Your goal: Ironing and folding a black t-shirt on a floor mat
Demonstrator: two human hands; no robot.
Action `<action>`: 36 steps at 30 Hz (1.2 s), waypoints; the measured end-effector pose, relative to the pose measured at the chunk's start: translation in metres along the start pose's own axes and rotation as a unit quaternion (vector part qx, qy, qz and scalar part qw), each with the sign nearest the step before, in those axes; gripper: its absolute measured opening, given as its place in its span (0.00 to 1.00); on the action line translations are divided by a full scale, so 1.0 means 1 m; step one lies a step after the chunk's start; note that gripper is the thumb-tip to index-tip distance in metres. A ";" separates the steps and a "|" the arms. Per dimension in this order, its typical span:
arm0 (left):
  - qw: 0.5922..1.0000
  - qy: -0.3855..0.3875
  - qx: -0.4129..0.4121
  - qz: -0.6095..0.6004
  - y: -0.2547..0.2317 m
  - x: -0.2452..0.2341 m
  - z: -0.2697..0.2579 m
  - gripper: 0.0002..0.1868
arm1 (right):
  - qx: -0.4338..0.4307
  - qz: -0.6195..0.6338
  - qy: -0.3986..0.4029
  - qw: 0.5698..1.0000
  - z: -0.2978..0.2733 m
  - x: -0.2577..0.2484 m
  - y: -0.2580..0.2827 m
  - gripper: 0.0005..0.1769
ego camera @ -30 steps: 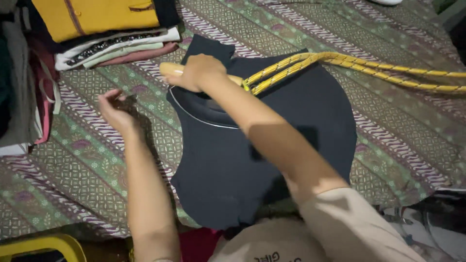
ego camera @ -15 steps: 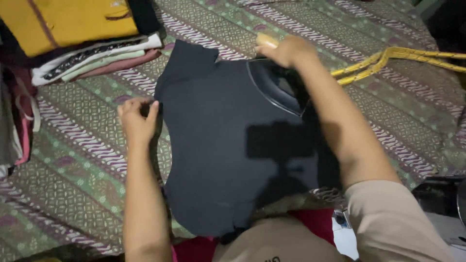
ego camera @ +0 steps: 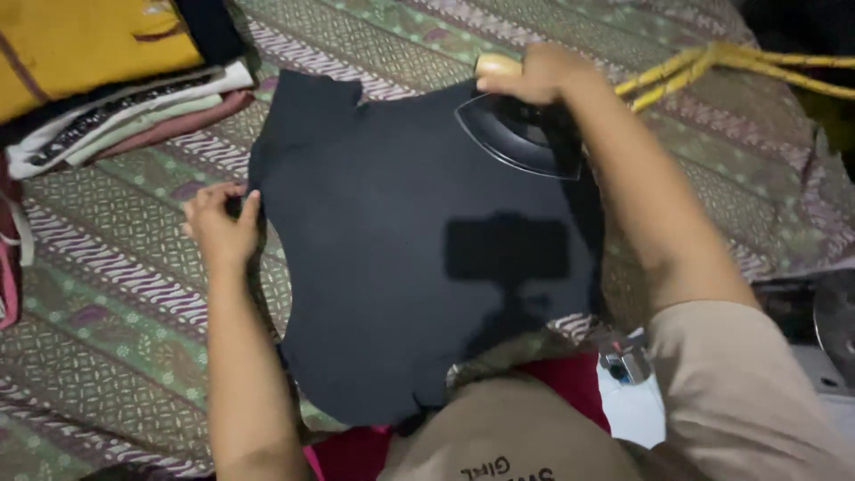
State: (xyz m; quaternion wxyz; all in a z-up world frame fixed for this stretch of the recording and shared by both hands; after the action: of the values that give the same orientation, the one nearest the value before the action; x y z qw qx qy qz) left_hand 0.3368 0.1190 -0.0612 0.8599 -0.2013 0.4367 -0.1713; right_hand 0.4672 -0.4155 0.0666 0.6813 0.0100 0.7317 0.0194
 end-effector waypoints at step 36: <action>0.990 0.061 -0.030 -0.121 -0.092 -0.137 -0.137 0.07 | -0.436 0.069 -0.026 0.897 -0.218 -0.019 0.244 0.41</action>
State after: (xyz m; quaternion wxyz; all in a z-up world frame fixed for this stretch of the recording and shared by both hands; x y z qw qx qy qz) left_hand 0.1363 0.0774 0.0045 0.7982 -0.2675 0.4657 -0.2729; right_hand 0.2482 -0.1760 0.1112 0.6331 -0.2366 0.6297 0.3830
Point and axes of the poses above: each hand's wrist, its own z-axis towards the middle knuckle, its own x-axis out of the palm, y = z × x, the point moved 3 cm from there along z, towards the middle knuckle, and after that the axes turned 8 degrees about -y, right-handed, at the moved point
